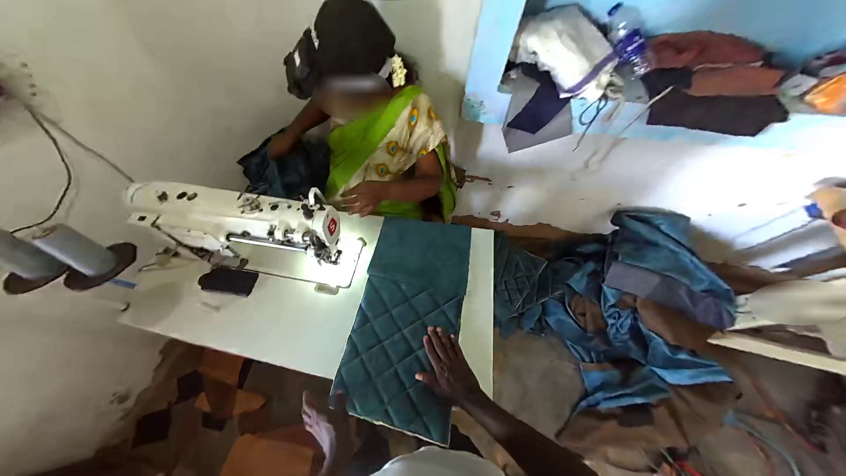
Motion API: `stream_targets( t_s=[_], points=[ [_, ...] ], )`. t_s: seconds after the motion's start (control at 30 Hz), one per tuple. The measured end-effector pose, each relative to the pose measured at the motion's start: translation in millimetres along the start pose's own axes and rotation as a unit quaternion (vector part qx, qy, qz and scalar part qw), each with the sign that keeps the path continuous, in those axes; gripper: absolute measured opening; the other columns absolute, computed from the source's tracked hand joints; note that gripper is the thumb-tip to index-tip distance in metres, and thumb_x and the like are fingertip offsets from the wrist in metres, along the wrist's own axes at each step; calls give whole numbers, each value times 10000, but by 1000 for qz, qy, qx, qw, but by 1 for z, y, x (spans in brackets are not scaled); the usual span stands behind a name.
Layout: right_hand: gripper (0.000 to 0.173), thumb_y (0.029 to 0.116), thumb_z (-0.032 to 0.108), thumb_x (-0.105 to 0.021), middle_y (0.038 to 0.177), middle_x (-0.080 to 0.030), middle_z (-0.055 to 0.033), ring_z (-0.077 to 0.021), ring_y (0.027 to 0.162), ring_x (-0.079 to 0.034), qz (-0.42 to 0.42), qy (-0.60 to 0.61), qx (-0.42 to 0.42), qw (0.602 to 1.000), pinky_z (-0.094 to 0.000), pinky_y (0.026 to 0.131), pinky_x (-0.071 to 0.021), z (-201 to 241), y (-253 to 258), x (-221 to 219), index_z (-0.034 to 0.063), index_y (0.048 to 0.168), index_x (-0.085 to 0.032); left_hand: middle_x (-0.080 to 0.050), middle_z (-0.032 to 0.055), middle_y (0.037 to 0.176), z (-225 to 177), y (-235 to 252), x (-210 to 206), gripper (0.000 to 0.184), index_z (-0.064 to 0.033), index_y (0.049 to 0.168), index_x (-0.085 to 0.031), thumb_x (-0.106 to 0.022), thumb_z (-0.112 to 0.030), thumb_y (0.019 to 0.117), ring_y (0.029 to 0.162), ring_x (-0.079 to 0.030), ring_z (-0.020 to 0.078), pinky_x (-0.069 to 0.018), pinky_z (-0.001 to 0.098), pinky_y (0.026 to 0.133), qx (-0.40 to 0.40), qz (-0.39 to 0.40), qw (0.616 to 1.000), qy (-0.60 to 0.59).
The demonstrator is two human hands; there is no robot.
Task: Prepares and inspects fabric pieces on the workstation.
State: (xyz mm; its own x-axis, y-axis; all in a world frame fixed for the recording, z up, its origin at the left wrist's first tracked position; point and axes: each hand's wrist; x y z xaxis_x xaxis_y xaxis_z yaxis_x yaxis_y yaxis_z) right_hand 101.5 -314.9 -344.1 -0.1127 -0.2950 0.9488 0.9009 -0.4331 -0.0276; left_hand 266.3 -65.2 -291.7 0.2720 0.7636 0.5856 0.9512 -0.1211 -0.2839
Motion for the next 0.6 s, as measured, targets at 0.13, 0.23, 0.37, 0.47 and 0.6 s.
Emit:
stream_targets(
  t_s=[0.13, 0.23, 0.37, 0.47, 0.6],
  points=[
    [973, 968, 776, -252, 1719, -148, -121, -281, 1596, -94, 53, 14, -13, 998, -555, 1288, -62, 3, -2, 10, 66, 1632, -228, -290, 164, 1665, -33, 2, -51, 724, -108, 1579, -396, -469, -560, 1018, 1547, -208, 413, -185, 651, 1230, -391, 125, 869, 278],
    [941, 984, 754, -215, 1714, -169, -127, -293, 1593, -113, 25, 12, -3, 1000, -562, 1289, -71, 0, -2, 2, 70, 1630, -245, -181, 32, 1715, -45, 10, -104, 737, -197, 1627, -304, -243, -644, 1044, 1583, -116, 321, -97, 633, 1252, -488, 268, 757, 342],
    [948, 980, 762, -255, 1705, -206, -130, -284, 1589, -143, -2, 11, 0, 1000, -555, 1292, -91, 0, -3, 0, 63, 1620, -277, -185, 7, 1715, -38, 44, -105, 763, -251, 1627, -299, -214, -702, 1017, 1583, -125, 303, -108, 623, 1252, -509, 279, 726, 368],
    [929, 992, 741, -245, 1717, -162, -115, -279, 1594, -109, 20, 5, -3, 1000, -562, 1286, -73, 1, -2, -2, 66, 1630, -242, -157, 18, 1721, -29, 80, -79, 778, -261, 1638, -265, -225, -715, 1007, 1584, -102, 320, -84, 657, 1240, -464, 227, 756, 401],
    [736, 1016, 685, -314, 1573, -473, -63, -256, 1473, -405, -10, 38, -32, 999, -515, 1219, -300, 11, 16, 14, 152, 1467, -547, -129, 42, 1725, -4, 90, -55, 812, -240, 1643, -252, -258, -728, 994, 1584, -94, 335, -136, 650, 1237, -440, 184, 785, 395]
  ],
)
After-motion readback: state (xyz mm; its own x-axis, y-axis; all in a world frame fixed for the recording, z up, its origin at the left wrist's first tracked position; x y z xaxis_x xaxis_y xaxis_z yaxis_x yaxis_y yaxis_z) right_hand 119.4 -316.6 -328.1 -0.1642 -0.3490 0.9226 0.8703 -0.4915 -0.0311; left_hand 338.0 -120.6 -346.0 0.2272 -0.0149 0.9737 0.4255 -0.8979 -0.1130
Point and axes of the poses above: each hand's wrist, its own y-axis towards the middle knuckle, its own x-axis out of the back of the hand, z = x × y
